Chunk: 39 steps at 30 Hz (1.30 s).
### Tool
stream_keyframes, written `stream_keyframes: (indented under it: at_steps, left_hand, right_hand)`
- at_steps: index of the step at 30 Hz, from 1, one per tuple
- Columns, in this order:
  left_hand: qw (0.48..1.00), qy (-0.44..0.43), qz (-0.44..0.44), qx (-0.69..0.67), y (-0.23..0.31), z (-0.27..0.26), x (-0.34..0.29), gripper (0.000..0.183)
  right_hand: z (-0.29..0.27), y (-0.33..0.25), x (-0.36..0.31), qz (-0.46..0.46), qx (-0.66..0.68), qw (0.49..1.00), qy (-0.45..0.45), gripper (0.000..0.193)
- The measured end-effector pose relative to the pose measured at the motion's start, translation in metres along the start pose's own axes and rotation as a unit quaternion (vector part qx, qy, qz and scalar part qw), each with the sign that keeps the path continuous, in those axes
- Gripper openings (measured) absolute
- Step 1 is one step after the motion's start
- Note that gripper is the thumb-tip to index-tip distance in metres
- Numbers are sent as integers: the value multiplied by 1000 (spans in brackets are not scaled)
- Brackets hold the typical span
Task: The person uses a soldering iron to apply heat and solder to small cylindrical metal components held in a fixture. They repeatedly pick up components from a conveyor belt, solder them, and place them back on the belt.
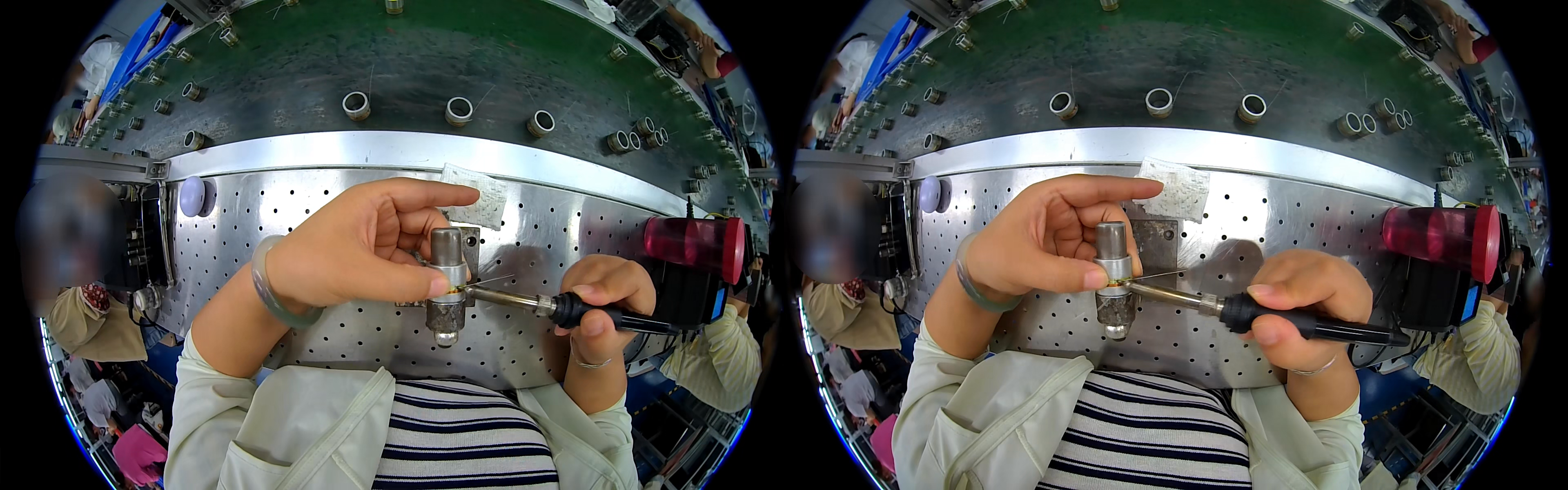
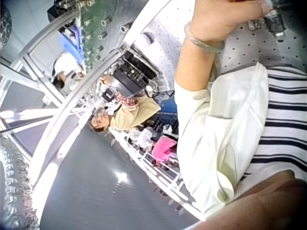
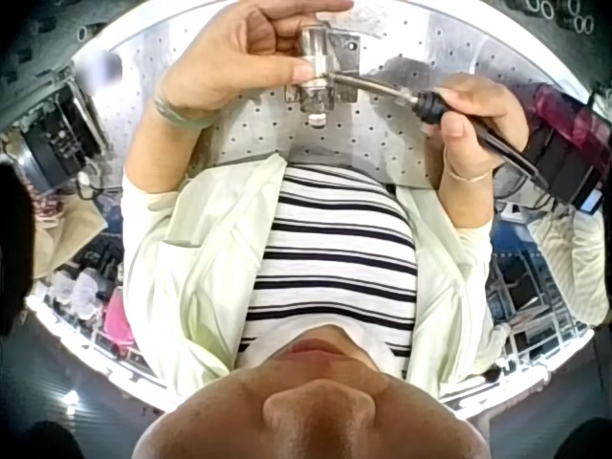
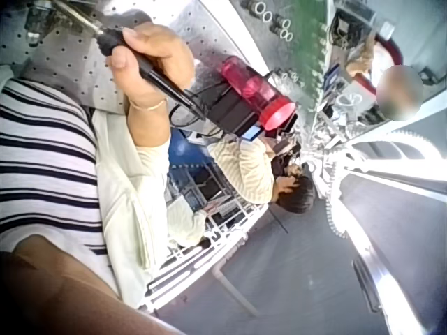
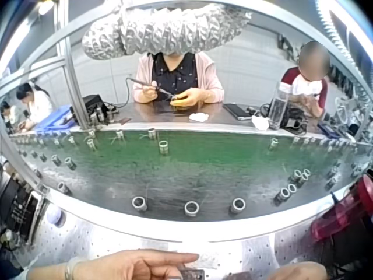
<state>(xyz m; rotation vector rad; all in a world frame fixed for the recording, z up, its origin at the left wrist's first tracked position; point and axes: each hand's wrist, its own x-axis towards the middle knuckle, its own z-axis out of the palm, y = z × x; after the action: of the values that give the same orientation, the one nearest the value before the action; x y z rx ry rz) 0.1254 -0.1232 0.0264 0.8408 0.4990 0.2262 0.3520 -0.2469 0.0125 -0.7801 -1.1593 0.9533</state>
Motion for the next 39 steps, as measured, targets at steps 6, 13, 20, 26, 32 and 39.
stream_keyframes:
  at_steps: [6, 13, 20, 26, 32, 39]
  left_hand:
    - [998, -43, 36, -23, -8, -18, 1, 71]
    - [896, 291, 207, 266, 66, -84, -4, 36]
    - [530, 543, 81, 646, 107, -223, -44, 33]
    - [513, 386, 284, 712, 87, -108, 5, 40]
    - [576, 191, 336, 721, 40, -37, 64, 36]
    - [901, 161, 98, 390, 42, -18, 52, 28]
  right_hand:
    - [1, -3, 6, 19, 26, 995, 98, 25]
    - [-10, -8, 3, 20, 16, 990, 137, 26]
    - [-7, -6, 3, 34, 41, 992, 116, 26]
    - [-14, -10, 2, 47, 26, 989, 139, 24]
    - [-17, -9, 2, 43, 42, 989, 137, 22]
    - [-17, -14, 2, 33, 10, 991, 127, 22]
